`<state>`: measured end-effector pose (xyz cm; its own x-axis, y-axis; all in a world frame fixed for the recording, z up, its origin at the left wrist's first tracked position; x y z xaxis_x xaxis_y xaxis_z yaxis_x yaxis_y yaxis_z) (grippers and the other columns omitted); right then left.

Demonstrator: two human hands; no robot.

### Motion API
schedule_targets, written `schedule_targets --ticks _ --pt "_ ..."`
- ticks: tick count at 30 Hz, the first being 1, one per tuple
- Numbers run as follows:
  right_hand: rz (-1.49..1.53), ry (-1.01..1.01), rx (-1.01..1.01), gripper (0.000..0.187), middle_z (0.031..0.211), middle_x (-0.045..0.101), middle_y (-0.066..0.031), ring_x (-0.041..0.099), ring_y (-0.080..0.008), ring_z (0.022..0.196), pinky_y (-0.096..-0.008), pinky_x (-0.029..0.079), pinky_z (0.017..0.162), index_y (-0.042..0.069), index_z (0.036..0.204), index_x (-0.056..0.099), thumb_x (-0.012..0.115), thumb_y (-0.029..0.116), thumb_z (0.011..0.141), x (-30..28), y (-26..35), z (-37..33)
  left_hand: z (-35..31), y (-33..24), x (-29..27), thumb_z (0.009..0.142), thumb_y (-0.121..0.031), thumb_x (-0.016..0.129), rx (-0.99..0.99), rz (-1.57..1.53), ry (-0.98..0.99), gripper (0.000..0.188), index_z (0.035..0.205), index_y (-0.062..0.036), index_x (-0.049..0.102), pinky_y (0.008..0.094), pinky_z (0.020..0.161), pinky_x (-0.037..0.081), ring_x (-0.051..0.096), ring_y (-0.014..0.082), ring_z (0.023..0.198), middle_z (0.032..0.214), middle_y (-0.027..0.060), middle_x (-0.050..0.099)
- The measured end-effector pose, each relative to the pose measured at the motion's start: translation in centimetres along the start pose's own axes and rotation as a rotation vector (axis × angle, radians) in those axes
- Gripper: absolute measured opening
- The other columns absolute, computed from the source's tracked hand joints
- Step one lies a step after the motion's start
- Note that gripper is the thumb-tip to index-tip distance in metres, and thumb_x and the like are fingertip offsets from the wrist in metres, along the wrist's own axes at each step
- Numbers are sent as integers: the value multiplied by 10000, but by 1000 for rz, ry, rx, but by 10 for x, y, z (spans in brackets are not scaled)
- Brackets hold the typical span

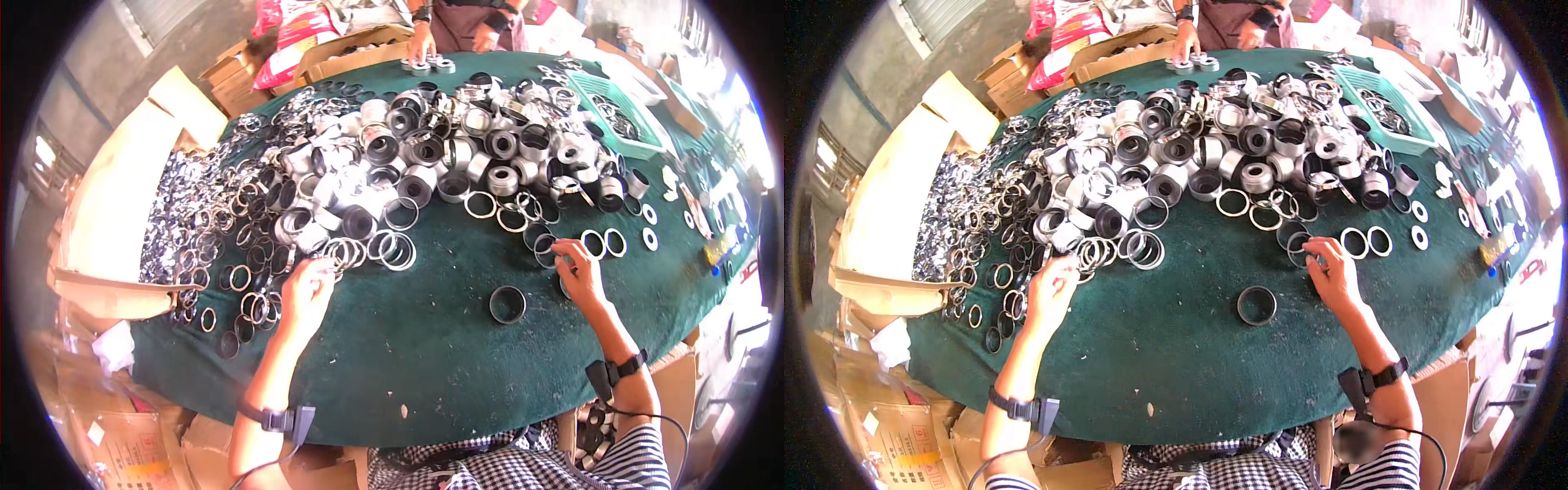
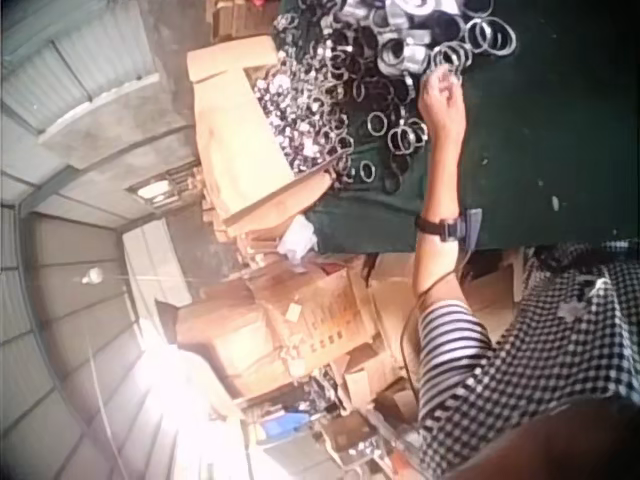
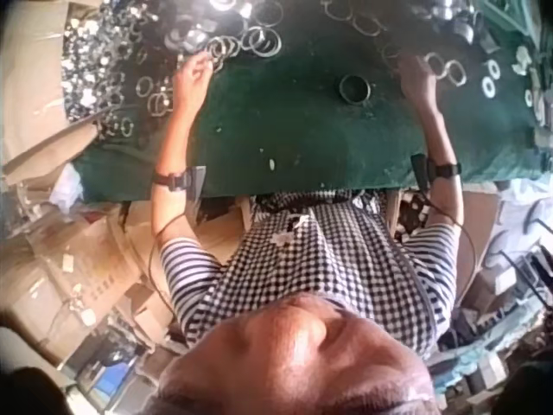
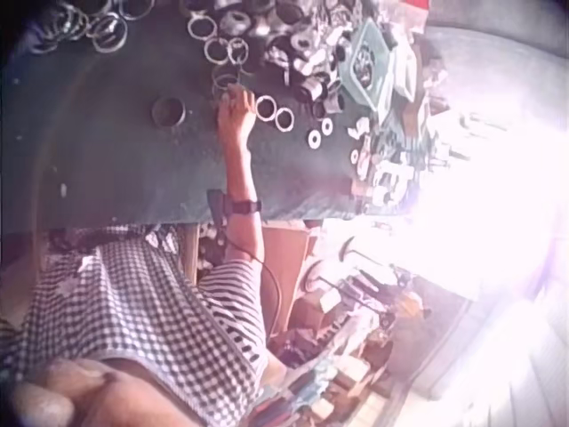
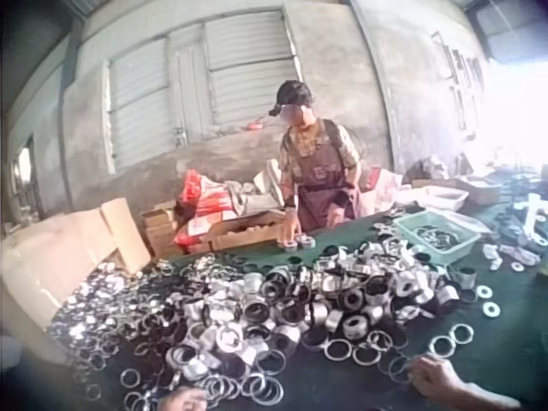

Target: The person assembles mechanical components by fitting rubber rings, metal inserts, and clamps into cylindrical metal casings by hand and placing the completed parts into a cardboard box.

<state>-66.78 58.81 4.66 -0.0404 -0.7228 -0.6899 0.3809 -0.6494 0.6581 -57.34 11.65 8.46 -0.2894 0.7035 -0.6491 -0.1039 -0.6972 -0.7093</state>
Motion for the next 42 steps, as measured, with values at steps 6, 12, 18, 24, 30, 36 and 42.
schedule_targets --ticks 6,12,18,24,30,36,42 --pt "47 58 -111 231 1159 639 -134 646 -304 1029 -382 541 849 67 1085 664 659 65 853 26 38 23 83 -10 34 847 -74 674 184 305 -88 178 1023 -56 655 344 673 534 670 230 717 974 85 665" --pt "116 65 -131 232 1126 638 -134 645 -330 977 -397 529 837 68 1087 660 657 99 858 42 34 56 102 9 78 818 -263 736 57 557 -3 223 934 -78 696 402 706 521 666 274 821 878 84 675" --pt "244 65 -175 246 953 621 -123 669 -267 818 -389 530 725 53 1099 636 658 141 870 114 70 120 90 24 80 822 -184 731 13 568 -35 144 860 -50 696 394 620 503 657 266 690 792 80 654" --pt "312 -66 -168 356 1064 616 -174 672 -299 756 -412 543 727 53 1198 601 654 151 860 179 78 179 62 21 49 935 -189 672 -281 -236 14 152 922 -38 665 262 612 511 634 87 667 743 14 660" --pt "241 34 64 402 1007 612 -127 644 -274 865 -379 526 795 53 1139 653 719 297 827 205 78 184 31 1 35 977 -181 614 -362 -570 51 172 990 -11 642 300 755 568 696 158 820 904 84 704" --pt "345 126 -31 413 937 643 -116 666 -251 892 -359 529 818 3 1057 614 789 281 806 208 90 168 26 -4 42 977 -128 605 -342 -615 -7 142 999 11 627 325 793 586 702 186 863 937 116 699" --pt "747 38 -96 206 938 631 -99 612 -171 933 -315 511 774 32 875 566 732 136 810 185 95 136 19 -24 50 973 -92 600 -296 -593 -32 121 982 29 608 334 814 592 708 200 890 938 132 700"
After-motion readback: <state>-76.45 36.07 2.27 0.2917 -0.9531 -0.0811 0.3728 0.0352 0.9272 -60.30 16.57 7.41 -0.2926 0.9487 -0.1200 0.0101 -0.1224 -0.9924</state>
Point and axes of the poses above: each hand's wrist, its own z-axis towards the middle knuckle, its own x-axis out of the palm, y = z × x, the point moved 5 cm from there along z, towards the middle knuckle
